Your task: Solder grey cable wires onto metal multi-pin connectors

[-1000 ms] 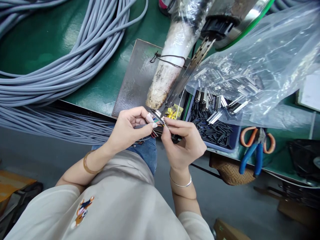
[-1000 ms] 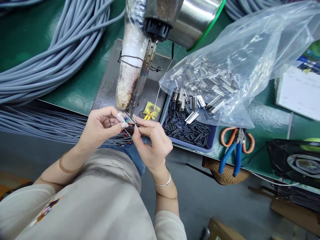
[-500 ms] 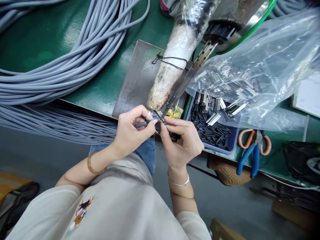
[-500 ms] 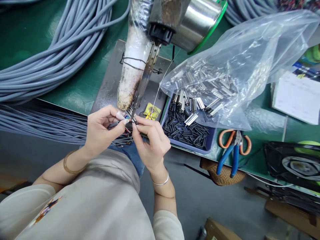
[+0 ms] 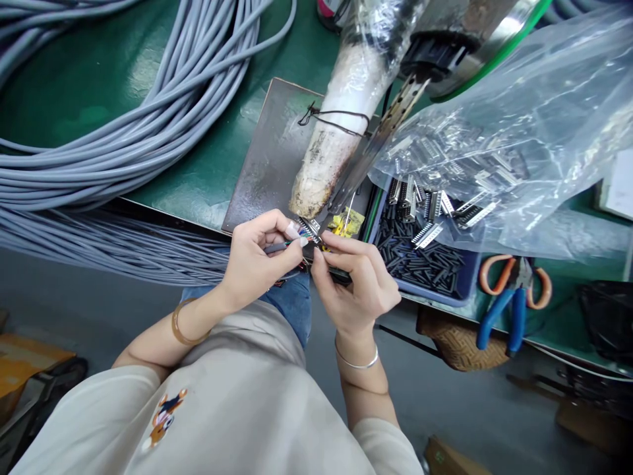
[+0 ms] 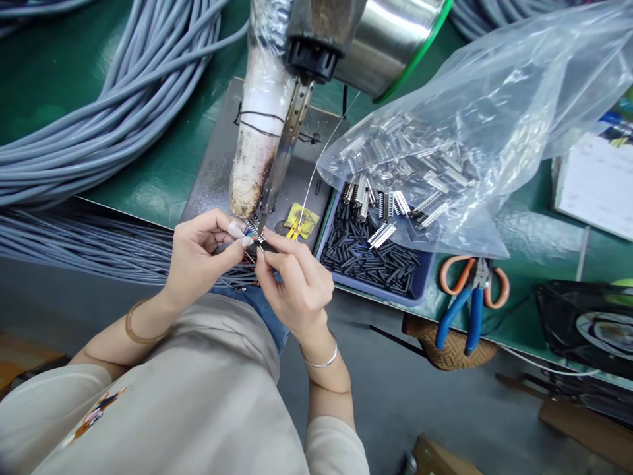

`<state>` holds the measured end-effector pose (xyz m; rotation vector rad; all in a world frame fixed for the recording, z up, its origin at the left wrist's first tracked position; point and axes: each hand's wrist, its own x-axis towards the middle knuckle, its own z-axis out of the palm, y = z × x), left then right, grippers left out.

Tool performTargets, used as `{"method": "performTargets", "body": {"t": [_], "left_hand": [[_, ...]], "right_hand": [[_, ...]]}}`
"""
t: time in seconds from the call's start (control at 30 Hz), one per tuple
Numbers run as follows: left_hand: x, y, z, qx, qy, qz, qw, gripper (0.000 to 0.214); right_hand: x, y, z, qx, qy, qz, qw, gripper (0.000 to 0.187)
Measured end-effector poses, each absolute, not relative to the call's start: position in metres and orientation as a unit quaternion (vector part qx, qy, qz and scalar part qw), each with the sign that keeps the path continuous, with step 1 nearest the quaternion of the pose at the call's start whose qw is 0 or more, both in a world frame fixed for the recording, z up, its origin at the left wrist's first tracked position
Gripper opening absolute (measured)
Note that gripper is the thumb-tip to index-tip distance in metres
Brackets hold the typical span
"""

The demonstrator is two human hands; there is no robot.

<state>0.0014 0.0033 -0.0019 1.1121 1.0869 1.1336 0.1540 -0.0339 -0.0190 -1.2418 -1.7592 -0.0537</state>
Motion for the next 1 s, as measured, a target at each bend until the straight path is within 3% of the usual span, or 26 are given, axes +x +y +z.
{"method": "performTargets", "body": {"t": [0.23, 0.4, 0.57, 0.77, 1.0], "left_hand": [[-0.003, 0.005, 0.004, 0.402, 0.431, 0.417, 0.692, 0.035], [-0.014, 0.001, 0.005, 0.376, 0.343, 0.301, 0.806, 0.041], [-0.027, -0.014, 0.005, 0.481, 0.311, 0.366, 0.733, 0.025], [-0.036, -0.033, 0.006, 0.61, 0.285, 0.441, 0.594, 0.006], [-0.038, -0.048, 0.002, 0.445, 0.324, 0.368, 0.749, 0.042]], "right_hand": [[0.168, -0.044, -0.031, -0.462, -0.701, 0.016, 0.542, 0.023], [0.173, -0.052, -0.041, -0.455, -0.712, 0.05, 0.532, 0.017], [0.163, -0.059, -0.023, -0.531, -0.632, 0.118, 0.552, 0.012], [0.149, -0.07, 0.003, -0.568, -0.585, 0.213, 0.539, 0.019], [0.132, -0.09, 0.018, -0.516, -0.546, 0.379, 0.54, 0.036]]}}
